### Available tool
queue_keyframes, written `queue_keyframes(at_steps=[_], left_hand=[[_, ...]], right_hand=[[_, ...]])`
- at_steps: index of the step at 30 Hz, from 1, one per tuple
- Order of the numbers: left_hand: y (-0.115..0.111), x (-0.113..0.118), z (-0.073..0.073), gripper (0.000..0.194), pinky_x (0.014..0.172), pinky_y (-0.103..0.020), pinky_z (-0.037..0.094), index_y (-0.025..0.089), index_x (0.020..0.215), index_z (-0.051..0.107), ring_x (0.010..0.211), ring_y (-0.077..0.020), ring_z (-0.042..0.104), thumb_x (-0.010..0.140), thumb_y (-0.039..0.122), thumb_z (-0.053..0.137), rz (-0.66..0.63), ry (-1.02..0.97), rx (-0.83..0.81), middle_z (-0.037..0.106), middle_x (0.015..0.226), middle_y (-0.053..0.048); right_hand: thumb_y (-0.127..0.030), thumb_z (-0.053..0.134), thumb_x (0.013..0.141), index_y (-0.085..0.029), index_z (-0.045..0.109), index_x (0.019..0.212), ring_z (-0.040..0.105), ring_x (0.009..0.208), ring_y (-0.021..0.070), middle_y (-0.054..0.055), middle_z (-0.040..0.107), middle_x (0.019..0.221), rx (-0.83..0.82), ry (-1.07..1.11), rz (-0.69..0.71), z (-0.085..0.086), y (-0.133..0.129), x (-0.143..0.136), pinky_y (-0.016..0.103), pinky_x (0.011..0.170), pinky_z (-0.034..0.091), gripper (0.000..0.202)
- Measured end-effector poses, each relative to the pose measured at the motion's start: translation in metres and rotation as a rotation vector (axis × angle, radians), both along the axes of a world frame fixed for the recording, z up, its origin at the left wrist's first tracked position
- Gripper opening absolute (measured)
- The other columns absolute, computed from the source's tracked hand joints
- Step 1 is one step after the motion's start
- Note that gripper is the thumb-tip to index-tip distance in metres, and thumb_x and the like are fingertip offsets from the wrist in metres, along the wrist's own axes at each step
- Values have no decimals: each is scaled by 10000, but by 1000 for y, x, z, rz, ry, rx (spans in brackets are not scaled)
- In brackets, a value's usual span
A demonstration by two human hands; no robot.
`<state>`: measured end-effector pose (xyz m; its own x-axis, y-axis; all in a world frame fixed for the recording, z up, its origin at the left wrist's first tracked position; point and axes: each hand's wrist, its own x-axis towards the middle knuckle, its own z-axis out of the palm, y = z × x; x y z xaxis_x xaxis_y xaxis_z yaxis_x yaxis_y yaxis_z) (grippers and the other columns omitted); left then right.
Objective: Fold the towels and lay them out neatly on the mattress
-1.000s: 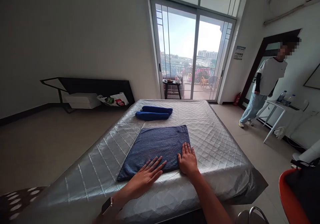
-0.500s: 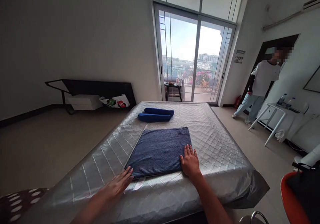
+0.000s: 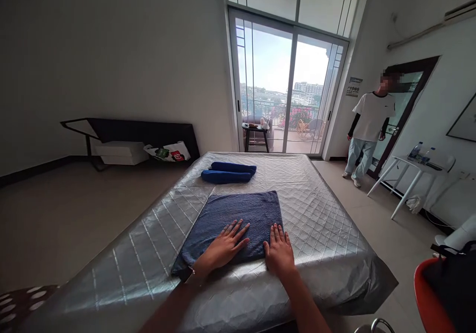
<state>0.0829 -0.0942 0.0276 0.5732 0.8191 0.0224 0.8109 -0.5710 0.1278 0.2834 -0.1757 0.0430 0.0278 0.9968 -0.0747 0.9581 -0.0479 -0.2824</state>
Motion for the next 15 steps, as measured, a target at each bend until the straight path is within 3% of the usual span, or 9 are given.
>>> queue_keyframes(at_steps=[4, 7, 9, 12, 15], left_hand=[[10, -54, -31, 641, 1226, -511, 194, 296, 1552, 300, 1522, -269, 213, 994, 608, 251, 113, 22, 9, 245, 1642, -63], [8, -102, -55, 683, 1202, -527, 245, 241, 1545, 338, 1507, -292, 262, 984, 620, 252, 165, 15, 91, 306, 1624, -106], [5, -125, -68, 660, 1175, -532, 296, 254, 1528, 380, 1489, -286, 309, 983, 608, 266, 119, -27, 195, 374, 1599, -108], [0, -139, -80, 585, 1146, -537, 339, 302, 1497, 428, 1459, -272, 365, 990, 559, 292, 37, -81, 310, 448, 1561, -92], [-5, -138, -83, 573, 1145, -540, 335, 272, 1481, 459, 1445, -286, 385, 985, 522, 321, 53, -86, 344, 472, 1540, -125]], right_hand=[[-354, 235, 1030, -112, 246, 1579, 133, 1535, 197, 82, 188, 1639, 10, -4, 0, -4, 1, 0, 407, 1236, 139, 600], [-349, 241, 1028, -108, 224, 1583, 126, 1535, 196, 85, 185, 1641, -8, -11, -6, -4, 1, 0, 400, 1237, 132, 605], [-347, 242, 1026, -103, 213, 1584, 124, 1535, 195, 89, 176, 1643, -27, -13, -9, -2, 2, 0, 399, 1236, 132, 609], [-345, 242, 1024, -114, 211, 1585, 133, 1534, 195, 86, 174, 1643, -48, -20, -8, 1, 3, 1, 406, 1234, 141, 607], [-336, 250, 1019, -121, 219, 1586, 152, 1531, 193, 81, 182, 1641, -52, -41, -4, 3, 2, 3, 402, 1233, 144, 607]])
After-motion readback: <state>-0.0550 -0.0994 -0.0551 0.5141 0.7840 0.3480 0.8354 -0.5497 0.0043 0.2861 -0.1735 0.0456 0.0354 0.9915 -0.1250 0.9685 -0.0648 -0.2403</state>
